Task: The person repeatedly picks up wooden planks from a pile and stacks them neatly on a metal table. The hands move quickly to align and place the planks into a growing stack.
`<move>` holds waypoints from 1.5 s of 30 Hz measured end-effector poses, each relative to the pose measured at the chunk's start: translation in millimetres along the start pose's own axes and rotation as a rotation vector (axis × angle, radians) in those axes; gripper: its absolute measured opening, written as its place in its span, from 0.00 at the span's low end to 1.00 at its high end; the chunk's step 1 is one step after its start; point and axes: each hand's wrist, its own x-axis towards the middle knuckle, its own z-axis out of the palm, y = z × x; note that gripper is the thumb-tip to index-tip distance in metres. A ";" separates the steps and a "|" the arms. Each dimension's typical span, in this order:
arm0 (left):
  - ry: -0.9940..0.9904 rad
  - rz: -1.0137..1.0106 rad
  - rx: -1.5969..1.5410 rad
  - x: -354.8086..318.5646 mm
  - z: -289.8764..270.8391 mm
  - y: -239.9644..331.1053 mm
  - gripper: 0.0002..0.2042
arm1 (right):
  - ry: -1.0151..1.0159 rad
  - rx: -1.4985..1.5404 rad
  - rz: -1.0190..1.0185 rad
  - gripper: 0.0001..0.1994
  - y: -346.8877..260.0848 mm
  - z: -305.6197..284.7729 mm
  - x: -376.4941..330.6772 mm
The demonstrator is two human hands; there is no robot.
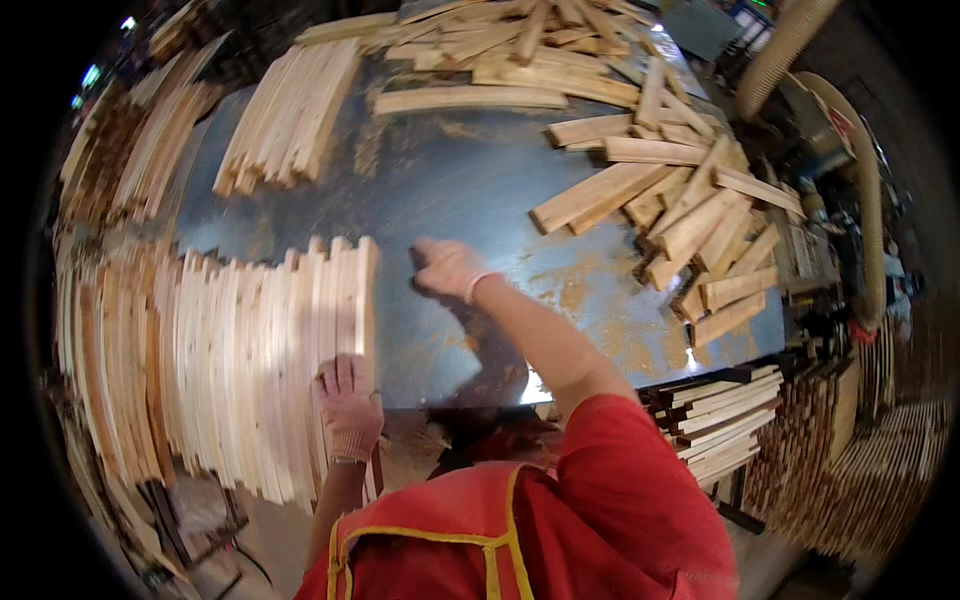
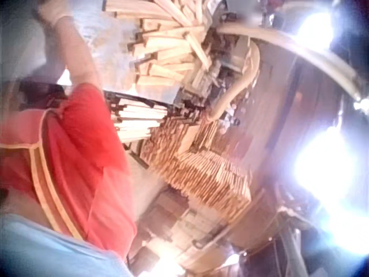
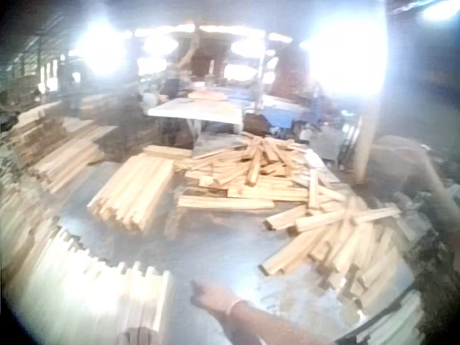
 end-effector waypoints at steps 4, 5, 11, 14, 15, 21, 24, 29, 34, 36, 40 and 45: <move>-0.193 -0.085 -0.010 10.6 -4.4 6.6 0.38 | 0.085 -0.832 0.052 0.34 132.2 -96.8 -24.0; -0.173 -0.090 -0.026 14.0 -5.2 11.2 0.38 | 0.059 -0.811 0.067 0.30 150.2 -113.1 -24.8; -0.078 0.051 -0.104 52.7 2.0 86.7 0.43 | -0.178 -0.730 -0.066 0.14 118.5 -102.7 -41.1; -0.097 0.152 -0.206 88.9 13.3 140.6 0.46 | 0.113 -0.411 -0.521 0.13 91.7 -77.6 -79.2; -0.116 0.174 -0.222 99.4 16.1 156.2 0.47 | 0.324 -0.301 -0.557 0.12 95.4 -79.6 -95.8; -0.342 0.215 -0.193 149.1 31.6 217.6 0.51 | 1.084 -0.388 0.523 0.11 273.0 -217.6 -131.5; -0.418 0.287 -0.129 173.4 34.9 226.5 0.49 | 1.035 -0.347 1.022 0.33 359.7 -229.5 -171.8; -0.851 -0.212 -1.405 187.7 -6.6 183.4 0.45 | 0.974 0.444 1.103 0.45 384.3 -223.8 -214.4; -0.924 -0.429 -1.944 121.3 -47.1 138.6 0.42 | 1.190 1.553 0.343 0.42 256.5 -139.0 -251.2; -0.808 -0.455 -2.016 87.7 -38.9 136.1 0.41 | 1.015 1.473 0.378 0.46 185.6 -67.4 -254.0; -0.709 -0.721 -1.958 36.5 -9.9 128.8 0.36 | 0.627 1.666 0.398 0.44 66.5 63.2 -241.0; -0.787 -0.429 -1.143 -6.7 -19.7 89.6 0.30 | 0.069 0.758 0.445 0.41 -19.9 136.7 -223.6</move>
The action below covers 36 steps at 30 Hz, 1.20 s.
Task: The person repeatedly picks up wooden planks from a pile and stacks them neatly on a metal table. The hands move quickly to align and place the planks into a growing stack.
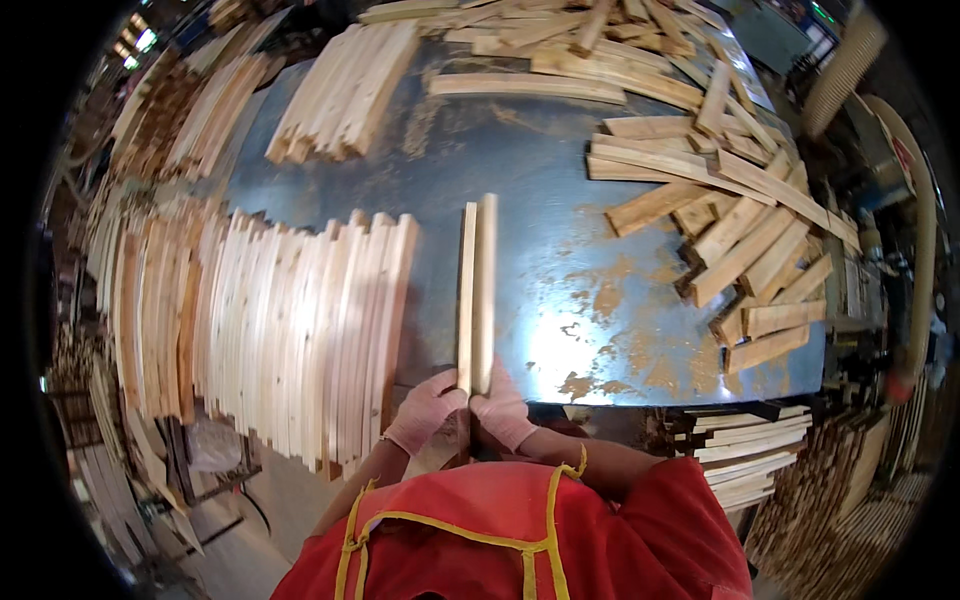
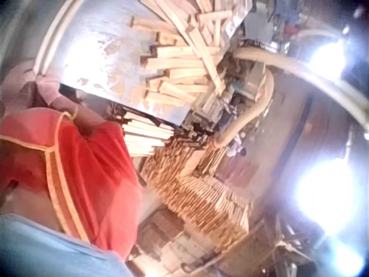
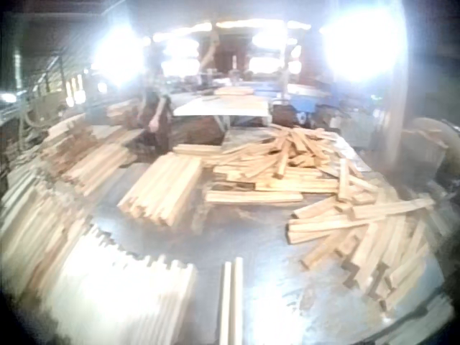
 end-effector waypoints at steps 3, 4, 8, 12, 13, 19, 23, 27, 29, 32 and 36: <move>0.466 0.265 0.579 -26.2 -11.3 -5.1 0.35 | -0.189 -0.276 -0.160 0.43 -11.4 41.7 2.8; 0.543 0.281 0.536 -26.7 -16.2 -4.6 0.36 | -0.223 -0.520 -0.211 0.42 -17.9 60.9 5.9; 0.750 0.314 0.659 0.5 -30.8 -4.9 0.39 | -0.686 -0.679 -0.122 0.35 -48.2 75.5 40.6; 0.768 0.241 0.847 29.5 -47.5 -18.3 0.42 | -0.934 -0.671 -0.504 0.28 -94.6 -46.0 105.3; 0.768 0.201 0.925 32.0 -49.1 -22.5 0.43 | -0.778 -0.647 -0.476 0.29 -108.3 -90.2 124.2; 0.925 0.266 1.060 44.0 -43.0 -35.3 0.34 | 0.409 -1.211 -0.333 0.44 -155.8 -352.1 229.5; 0.950 0.286 1.143 54.2 -45.2 -38.2 0.32 | 0.396 -1.432 -0.158 0.51 -153.5 -428.6 280.7; 0.835 0.216 1.078 54.1 -50.0 -38.8 0.40 | 0.259 -1.444 -0.100 0.53 -163.6 -433.1 309.1; 0.888 0.269 1.086 54.3 -50.1 -32.8 0.38 | 0.157 -1.452 -0.104 0.54 -176.9 -421.6 314.2; 0.977 0.366 1.109 54.7 -49.2 -15.5 0.28 | -0.033 -1.507 -0.195 0.55 -195.9 -395.5 303.2; 0.996 0.357 1.071 47.3 -45.2 5.6 0.16 | -0.262 -1.186 -0.255 0.55 -212.8 -353.8 264.3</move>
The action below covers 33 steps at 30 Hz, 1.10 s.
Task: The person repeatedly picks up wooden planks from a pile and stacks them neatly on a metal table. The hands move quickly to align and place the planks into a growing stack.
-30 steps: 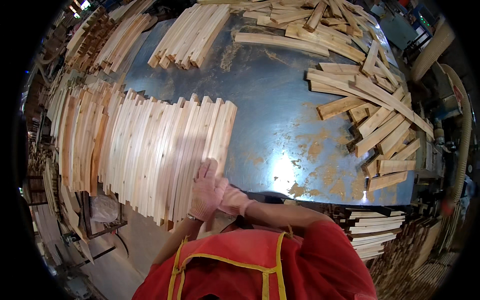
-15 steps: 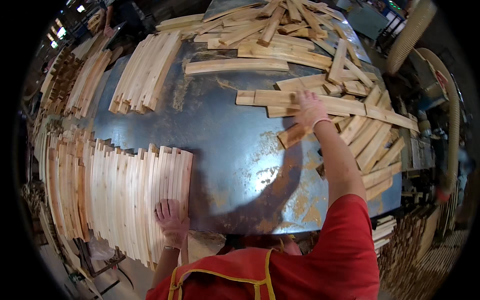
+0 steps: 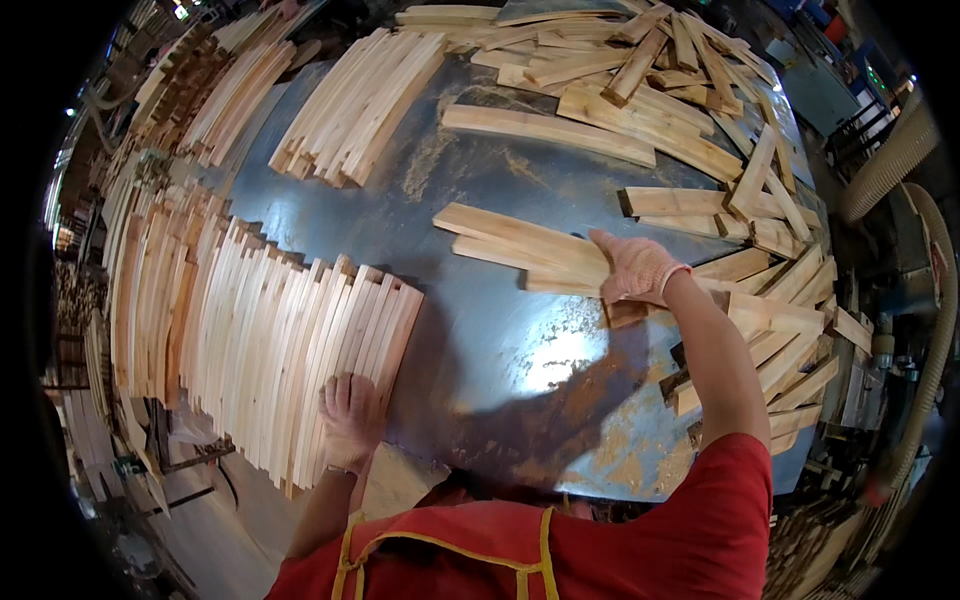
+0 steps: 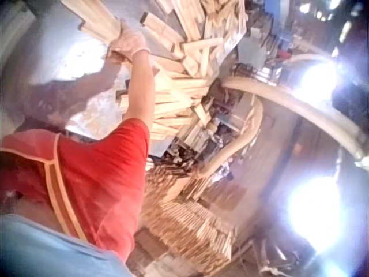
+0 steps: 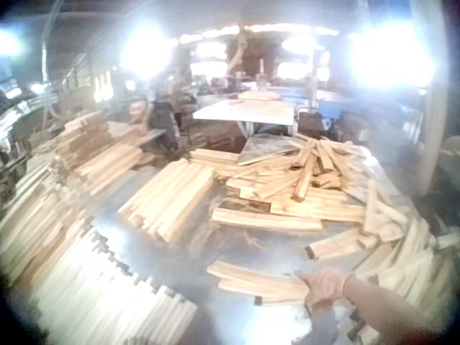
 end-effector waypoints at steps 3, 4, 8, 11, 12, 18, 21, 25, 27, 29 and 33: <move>-0.078 0.042 0.091 -9.1 -8.4 19.4 0.31 | -0.042 0.409 -0.093 0.56 -42.0 0.6 -16.8; -0.026 0.103 0.130 -11.9 -9.0 29.0 0.38 | -0.073 0.502 -0.133 0.56 -53.9 -2.5 -19.3; -0.318 0.097 -0.637 -27.6 -9.5 76.1 0.45 | -0.104 1.073 -0.241 0.56 -102.4 5.6 -35.4; -0.436 -0.010 -0.958 -44.3 -23.8 85.3 0.41 | -0.008 1.417 -0.238 0.55 -143.7 53.3 -55.6; -0.438 -0.049 -1.025 -51.9 -29.7 81.3 0.40 | -0.074 1.519 -0.192 0.50 -155.6 76.7 -66.4; -0.155 -0.035 -0.612 -74.1 -37.3 8.3 0.40 | 0.129 1.660 -0.077 0.43 -285.6 270.0 -87.5; -0.196 -0.014 -0.506 -63.4 -25.2 -12.9 0.38 | 0.026 1.073 -0.199 0.45 -348.0 332.1 -86.7; -0.317 0.111 -0.265 -49.6 -14.5 -14.3 0.40 | -0.232 0.553 -0.526 0.36 -334.1 310.6 -79.1; -0.390 0.141 -0.132 -45.5 -11.4 -8.7 0.39 | -0.144 0.262 -0.521 0.28 -287.2 264.6 -61.6; -0.342 0.145 -0.091 -43.5 -8.1 -1.2 0.39 | 0.229 0.459 -0.201 0.22 -213.3 215.4 -55.7; -0.216 0.138 0.016 -41.3 4.0 9.1 0.39 | 0.570 -0.339 0.179 0.29 -105.0 148.8 -56.8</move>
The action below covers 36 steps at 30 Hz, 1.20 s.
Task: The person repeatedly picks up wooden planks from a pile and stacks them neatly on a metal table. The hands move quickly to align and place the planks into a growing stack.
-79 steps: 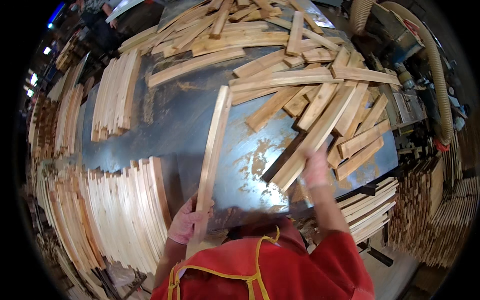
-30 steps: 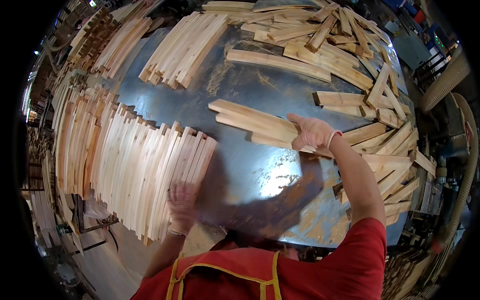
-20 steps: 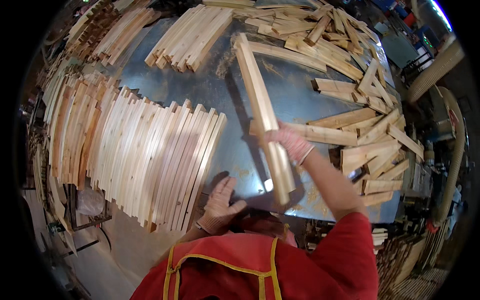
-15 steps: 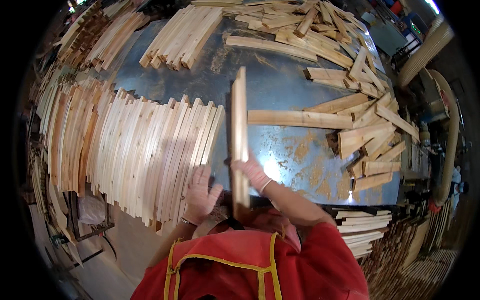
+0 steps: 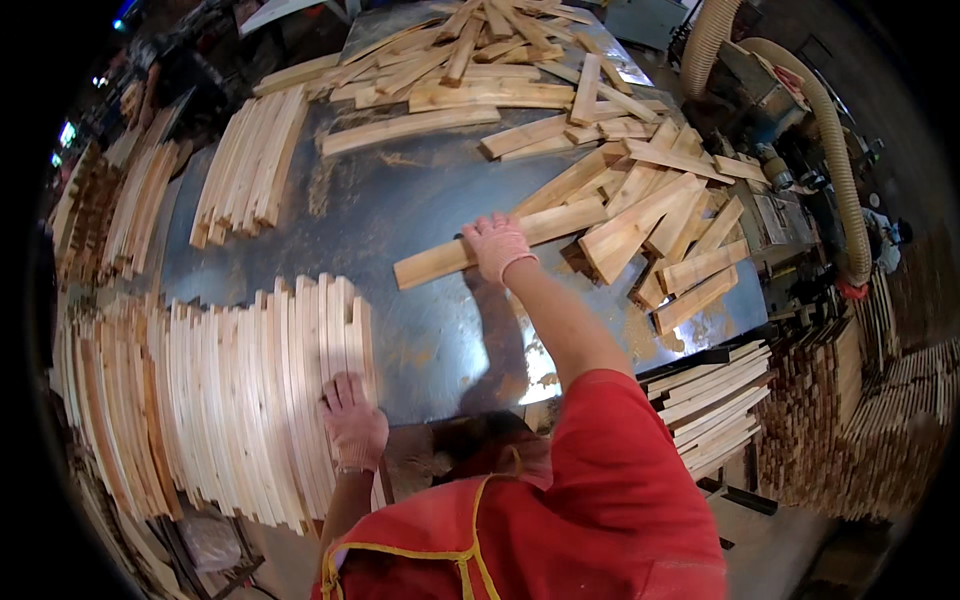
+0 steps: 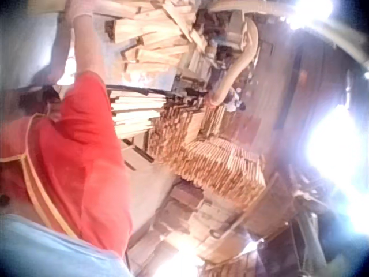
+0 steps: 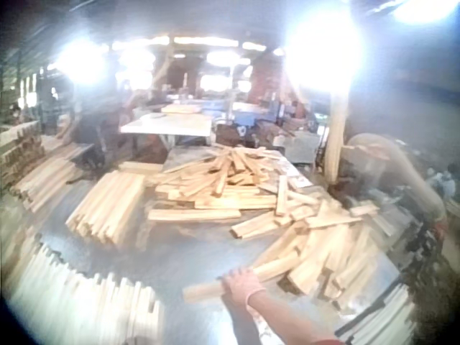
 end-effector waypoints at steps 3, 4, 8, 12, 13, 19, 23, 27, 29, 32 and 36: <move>0.058 0.030 0.018 1.2 9.8 -0.5 0.35 | -0.365 -0.047 0.037 0.28 30.9 -24.1 15.0; 0.012 -0.003 0.043 0.6 13.5 -1.6 0.36 | -0.336 0.007 -0.050 0.28 32.5 -34.8 13.5; -0.001 -0.024 0.030 -6.7 28.1 -5.5 0.39 | -0.270 0.066 -0.001 0.33 68.6 -76.1 -3.5; 0.026 -0.017 0.068 -9.0 40.9 -8.4 0.40 | 0.081 0.377 0.477 0.32 185.7 -71.3 -39.9; 0.013 -0.028 0.079 -8.5 42.9 -8.9 0.40 | 0.143 0.428 0.655 0.33 213.7 -59.4 -43.2; 0.067 -0.003 -0.005 -7.5 39.7 -12.0 0.40 | 0.156 0.552 1.308 0.44 263.3 27.6 -74.3; 0.097 0.020 0.022 -3.3 27.5 -6.9 0.38 | 0.113 0.595 1.373 0.38 260.7 35.5 -107.8; 0.038 -0.026 0.012 -0.1 12.6 -0.4 0.37 | 0.145 0.697 1.182 0.40 227.4 20.3 -154.4; -0.023 -0.038 -0.065 0.8 7.1 0.8 0.36 | 0.284 0.950 1.120 0.42 180.1 14.7 -183.8; 0.028 -0.023 -0.151 -2.7 0.2 -0.7 0.33 | 0.503 1.497 1.016 0.45 78.4 11.8 -230.6; 0.154 -0.016 -0.117 -8.0 -5.0 -5.1 0.34 | 0.274 1.715 0.870 0.49 -43.3 27.9 -244.9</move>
